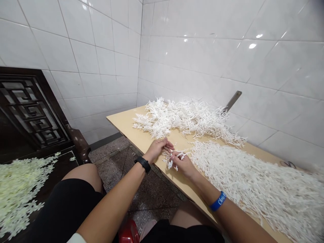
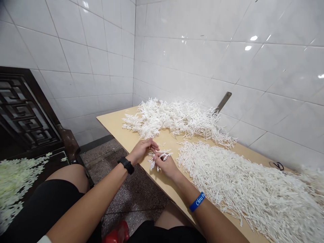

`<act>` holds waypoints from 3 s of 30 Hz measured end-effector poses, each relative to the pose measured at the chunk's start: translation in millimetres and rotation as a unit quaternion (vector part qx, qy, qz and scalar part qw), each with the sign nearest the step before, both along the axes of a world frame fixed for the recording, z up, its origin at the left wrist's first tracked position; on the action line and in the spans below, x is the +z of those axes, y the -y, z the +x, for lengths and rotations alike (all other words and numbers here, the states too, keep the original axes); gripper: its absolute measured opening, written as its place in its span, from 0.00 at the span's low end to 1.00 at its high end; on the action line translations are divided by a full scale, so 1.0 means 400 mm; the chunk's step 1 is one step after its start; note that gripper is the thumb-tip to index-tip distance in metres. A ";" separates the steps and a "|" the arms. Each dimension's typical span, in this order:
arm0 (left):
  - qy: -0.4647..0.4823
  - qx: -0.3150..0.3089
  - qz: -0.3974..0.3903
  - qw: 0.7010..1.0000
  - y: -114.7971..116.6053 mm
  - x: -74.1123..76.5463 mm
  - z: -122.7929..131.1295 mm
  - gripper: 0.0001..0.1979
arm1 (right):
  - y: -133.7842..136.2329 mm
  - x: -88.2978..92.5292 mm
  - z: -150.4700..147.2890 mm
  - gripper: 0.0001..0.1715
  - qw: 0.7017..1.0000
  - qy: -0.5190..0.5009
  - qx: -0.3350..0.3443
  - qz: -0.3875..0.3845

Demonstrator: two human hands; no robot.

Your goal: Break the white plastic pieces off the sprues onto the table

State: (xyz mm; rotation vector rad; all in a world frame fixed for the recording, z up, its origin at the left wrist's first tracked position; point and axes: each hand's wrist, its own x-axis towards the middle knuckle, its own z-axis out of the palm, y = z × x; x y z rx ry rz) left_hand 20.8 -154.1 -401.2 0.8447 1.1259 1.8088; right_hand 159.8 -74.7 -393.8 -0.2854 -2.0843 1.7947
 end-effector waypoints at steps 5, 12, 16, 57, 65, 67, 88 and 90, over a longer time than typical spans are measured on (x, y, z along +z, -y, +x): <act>-0.033 0.000 -0.011 0.999 -0.001 0.003 -0.001 0.21 | 0.007 0.017 0.002 0.22 0.996 -0.029 -0.031 -0.073; -0.162 0.046 -0.044 0.985 -0.004 0.001 0.009 0.22 | -0.020 0.004 -0.012 0.19 0.978 -0.074 -0.129 -0.146; -0.135 0.033 -0.052 0.989 -0.007 0.002 0.010 0.31 | -0.019 0.002 -0.015 0.19 0.978 -0.072 -0.156 -0.123; -0.114 0.187 -0.123 0.968 -0.039 -0.018 0.031 0.21 | -0.014 0.016 -0.015 0.24 0.945 -0.042 -0.080 0.314; -0.058 0.223 -0.127 0.965 -0.051 -0.020 -0.001 0.21 | -0.015 0.024 0.031 0.25 0.935 -0.062 -0.077 0.339; -0.047 0.197 -0.103 0.974 -0.043 -0.019 -0.001 0.20 | -0.033 0.025 0.033 0.24 0.932 -0.075 -0.146 0.324; 0.072 0.009 -0.038 0.997 0.005 0.019 -0.014 0.11 | -0.038 -0.006 0.007 0.24 0.954 -0.042 -0.258 0.147; 0.073 0.013 -0.027 0.997 0.004 0.019 -0.014 0.12 | -0.037 -0.004 0.007 0.23 0.953 -0.043 -0.262 0.149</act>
